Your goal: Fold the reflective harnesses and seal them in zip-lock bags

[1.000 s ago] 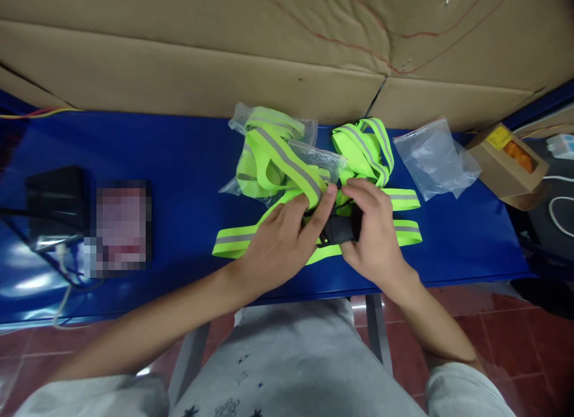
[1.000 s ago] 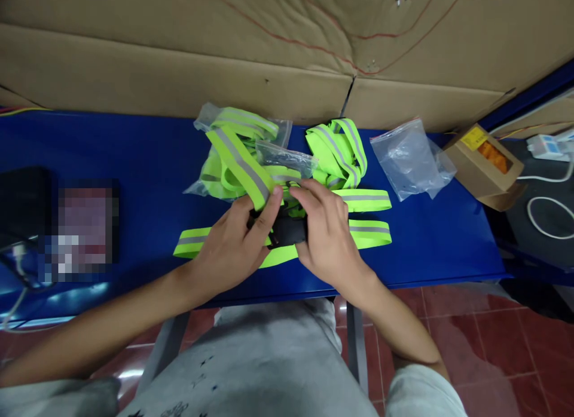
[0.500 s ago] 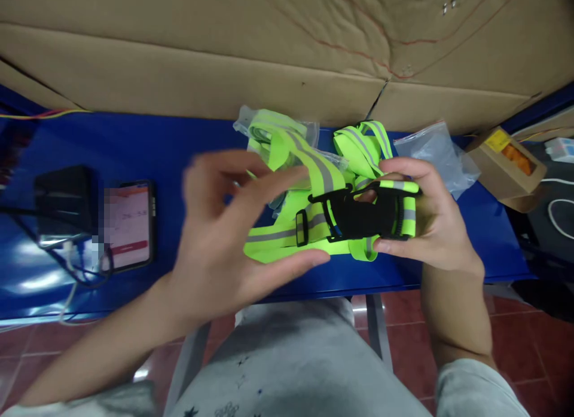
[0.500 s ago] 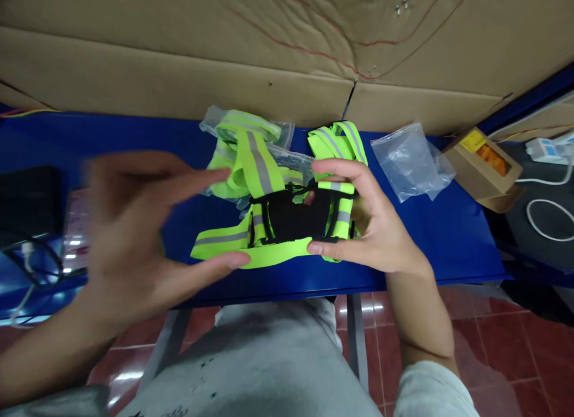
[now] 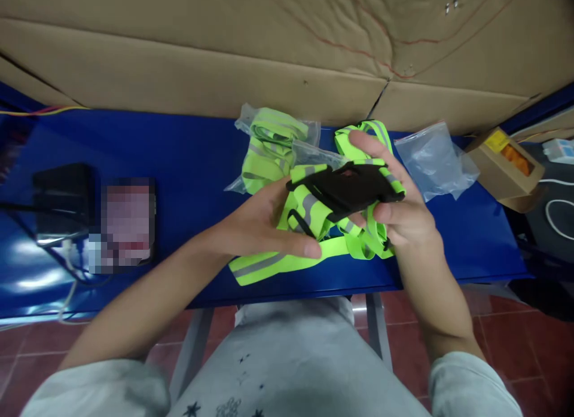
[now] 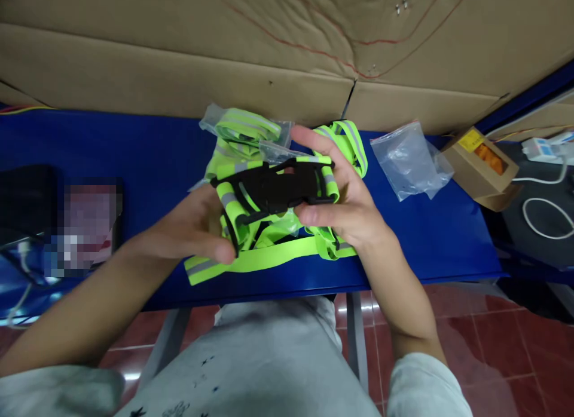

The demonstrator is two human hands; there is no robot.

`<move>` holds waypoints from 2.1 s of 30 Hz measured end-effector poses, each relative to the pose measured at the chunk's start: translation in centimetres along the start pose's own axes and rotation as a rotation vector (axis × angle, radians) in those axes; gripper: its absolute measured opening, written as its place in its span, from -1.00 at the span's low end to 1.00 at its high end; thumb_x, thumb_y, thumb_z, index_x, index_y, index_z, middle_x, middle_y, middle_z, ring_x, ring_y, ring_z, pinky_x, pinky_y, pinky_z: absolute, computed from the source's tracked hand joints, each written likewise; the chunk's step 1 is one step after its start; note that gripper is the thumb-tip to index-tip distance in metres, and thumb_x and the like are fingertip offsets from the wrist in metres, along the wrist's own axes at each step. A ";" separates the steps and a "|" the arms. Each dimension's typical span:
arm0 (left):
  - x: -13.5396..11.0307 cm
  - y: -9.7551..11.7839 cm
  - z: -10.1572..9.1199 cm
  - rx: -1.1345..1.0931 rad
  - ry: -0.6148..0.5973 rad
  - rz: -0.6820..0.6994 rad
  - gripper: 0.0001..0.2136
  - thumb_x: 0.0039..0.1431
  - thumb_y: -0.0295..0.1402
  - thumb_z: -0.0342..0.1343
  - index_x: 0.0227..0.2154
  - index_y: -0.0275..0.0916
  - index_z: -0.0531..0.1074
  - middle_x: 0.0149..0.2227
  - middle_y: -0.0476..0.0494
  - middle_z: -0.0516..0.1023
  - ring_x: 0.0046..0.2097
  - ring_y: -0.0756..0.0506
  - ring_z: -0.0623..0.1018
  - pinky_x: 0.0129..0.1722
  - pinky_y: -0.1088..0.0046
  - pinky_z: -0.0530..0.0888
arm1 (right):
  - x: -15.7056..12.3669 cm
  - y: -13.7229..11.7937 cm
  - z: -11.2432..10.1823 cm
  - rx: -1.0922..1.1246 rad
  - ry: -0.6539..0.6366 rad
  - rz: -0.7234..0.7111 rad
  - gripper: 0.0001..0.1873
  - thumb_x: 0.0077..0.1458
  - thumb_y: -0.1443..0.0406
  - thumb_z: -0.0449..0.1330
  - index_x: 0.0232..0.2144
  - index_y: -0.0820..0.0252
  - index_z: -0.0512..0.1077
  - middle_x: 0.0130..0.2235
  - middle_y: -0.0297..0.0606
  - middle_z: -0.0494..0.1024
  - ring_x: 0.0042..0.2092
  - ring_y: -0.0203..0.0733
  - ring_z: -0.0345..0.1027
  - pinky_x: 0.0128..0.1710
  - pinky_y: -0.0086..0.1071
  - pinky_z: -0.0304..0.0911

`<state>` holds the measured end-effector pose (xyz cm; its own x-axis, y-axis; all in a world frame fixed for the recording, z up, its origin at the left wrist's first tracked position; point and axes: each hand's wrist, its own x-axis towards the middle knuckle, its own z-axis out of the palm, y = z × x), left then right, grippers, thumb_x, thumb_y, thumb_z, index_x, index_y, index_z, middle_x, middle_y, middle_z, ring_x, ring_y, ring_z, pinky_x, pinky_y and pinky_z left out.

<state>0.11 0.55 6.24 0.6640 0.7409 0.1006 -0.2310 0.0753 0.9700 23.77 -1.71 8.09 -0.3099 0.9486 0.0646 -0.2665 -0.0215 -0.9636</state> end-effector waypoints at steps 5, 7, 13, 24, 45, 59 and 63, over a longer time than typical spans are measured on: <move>0.3 -0.6 0.0 -0.224 -0.085 -0.221 -0.60 -0.03 -0.22 0.50 -0.17 -0.32 0.59 -0.38 -0.12 0.63 -0.36 -0.09 0.62 -0.30 0.41 0.57 | 0.7 1.3 -0.1 0.014 -0.003 0.151 0.02 -0.08 0.05 0.49 0.36 0.01 0.19 -0.25 -0.33 0.62 -0.29 -0.12 0.55 -0.22 -0.22 0.48; 0.3 -0.7 -0.2 -0.251 -0.038 -0.201 -0.71 0.03 -0.23 0.47 -0.30 -0.33 0.59 -0.42 -0.11 0.63 -0.43 -0.05 0.61 -0.34 0.44 0.56 | 0.8 2.0 -0.7 -0.014 -0.030 0.167 0.11 -0.12 0.00 0.49 0.39 0.02 0.13 -0.11 -0.24 0.63 -0.19 -0.06 0.57 -0.07 -0.09 0.49; 0.5 -1.4 -0.9 -0.344 0.011 -0.123 -0.67 0.20 -0.08 0.32 -0.26 -0.30 0.53 -0.47 -0.10 0.61 -0.44 -0.09 0.63 -0.35 0.39 0.60 | 0.9 3.0 -1.9 0.027 -0.189 0.272 -0.03 -0.16 0.02 0.51 0.27 0.10 0.31 -0.02 -0.11 0.61 -0.08 -0.03 0.56 0.03 -0.06 0.46; 0.1 -2.1 -0.9 -0.454 -0.205 -0.132 -0.60 0.17 0.05 0.31 -0.29 -0.21 0.43 -0.66 0.18 0.19 -0.67 0.11 0.17 -0.56 0.53 0.35 | 0.7 4.7 -1.4 0.276 -0.348 0.126 -0.43 -0.18 0.06 0.52 -0.15 0.13 0.47 -0.34 -0.36 0.45 -0.48 -0.35 0.24 -0.48 -0.36 0.34; -0.8 -3.7 -0.1 -0.407 -0.120 -0.215 -0.59 0.13 0.05 0.33 -0.15 -0.18 0.62 -0.19 -0.25 0.71 -0.09 -0.29 0.71 -0.12 0.23 0.64 | -0.1 3.0 -0.8 0.069 -0.419 0.274 -0.78 0.11 0.33 0.40 -0.18 0.21 0.49 -0.27 -0.29 0.53 -0.25 -0.27 0.48 -0.24 -0.37 0.48; 0.3 -3.6 0.9 0.175 0.182 0.072 -0.71 0.12 -0.25 0.41 -0.11 -0.21 0.62 -0.16 -0.13 0.71 -0.14 -0.15 0.67 -0.09 0.33 0.62 | -1.3 5.7 -0.7 -0.201 0.044 0.124 -0.64 0.19 0.01 0.32 -0.05 0.00 0.58 -0.21 -0.31 0.66 0.02 -0.05 0.57 0.03 -0.15 0.54; 0.2 -2.8 1.8 0.376 0.148 0.168 -0.62 0.01 -0.25 0.48 -0.08 -0.15 0.63 -0.17 -0.07 0.71 -0.10 -0.18 0.67 -0.04 0.31 0.61 | -1.6 4.7 0.3 -0.370 0.024 0.035 -0.58 0.22 -0.08 0.25 -0.03 -0.02 0.57 -0.13 -0.30 0.67 0.13 0.00 0.51 0.10 -0.13 0.52</move>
<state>2.16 -0.70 3.95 0.5242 0.8116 0.2580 -0.0342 -0.2827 0.9586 22.78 -3.42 3.53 -0.2902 0.9566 0.0279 0.0936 0.0573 -0.9940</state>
